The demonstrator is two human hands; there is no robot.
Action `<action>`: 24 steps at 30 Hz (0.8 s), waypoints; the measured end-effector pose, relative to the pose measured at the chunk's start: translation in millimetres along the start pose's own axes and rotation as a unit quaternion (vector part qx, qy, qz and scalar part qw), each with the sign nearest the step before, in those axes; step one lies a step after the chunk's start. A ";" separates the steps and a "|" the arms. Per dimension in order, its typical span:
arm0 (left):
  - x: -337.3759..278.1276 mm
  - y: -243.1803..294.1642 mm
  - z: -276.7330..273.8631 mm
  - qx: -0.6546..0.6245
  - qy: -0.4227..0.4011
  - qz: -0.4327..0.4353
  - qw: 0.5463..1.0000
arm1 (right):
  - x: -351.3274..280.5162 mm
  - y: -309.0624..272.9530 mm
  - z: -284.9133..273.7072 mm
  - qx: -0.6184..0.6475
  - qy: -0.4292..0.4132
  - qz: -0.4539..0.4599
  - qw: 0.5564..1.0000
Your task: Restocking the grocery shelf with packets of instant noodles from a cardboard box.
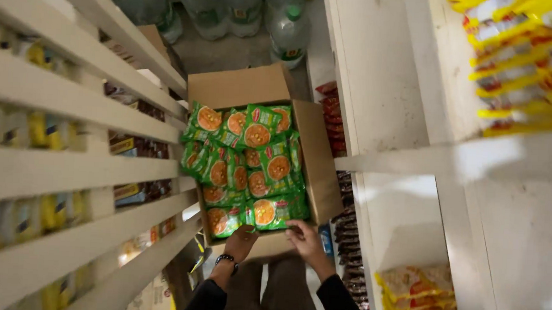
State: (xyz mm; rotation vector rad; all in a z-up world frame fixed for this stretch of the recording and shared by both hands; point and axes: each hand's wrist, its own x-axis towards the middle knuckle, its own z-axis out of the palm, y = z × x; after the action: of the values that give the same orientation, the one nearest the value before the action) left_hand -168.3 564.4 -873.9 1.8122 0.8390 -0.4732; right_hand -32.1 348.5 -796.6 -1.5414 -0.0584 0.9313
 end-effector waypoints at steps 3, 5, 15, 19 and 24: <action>45.2 -4.5 26.4 -0.053 0.019 -0.041 0.998 | 66.3 28.2 -28.0 -0.107 0.028 0.057 0.992; 83.4 -20.0 54.9 -0.158 0.014 -0.051 0.986 | 99.9 14.8 -42.8 -0.315 0.094 -0.049 0.943; 189.6 27.4 85.9 -0.190 0.243 0.046 0.950 | 236.3 -33.5 -43.8 -0.453 0.095 -0.065 0.884; 236.4 -6.2 102.1 -0.233 0.257 0.074 0.935 | 256.7 -29.7 -42.5 -0.460 0.076 0.003 0.885; 239.0 29.4 69.1 -0.282 0.169 -0.004 0.944 | 239.3 -19.4 -30.1 -0.492 0.103 0.024 0.864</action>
State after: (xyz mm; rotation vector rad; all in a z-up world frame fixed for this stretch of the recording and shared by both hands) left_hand 19.6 571.8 -1039.4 1.3642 1.0852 0.0860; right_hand 154.8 457.1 -905.6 -2.5921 -0.3949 0.7937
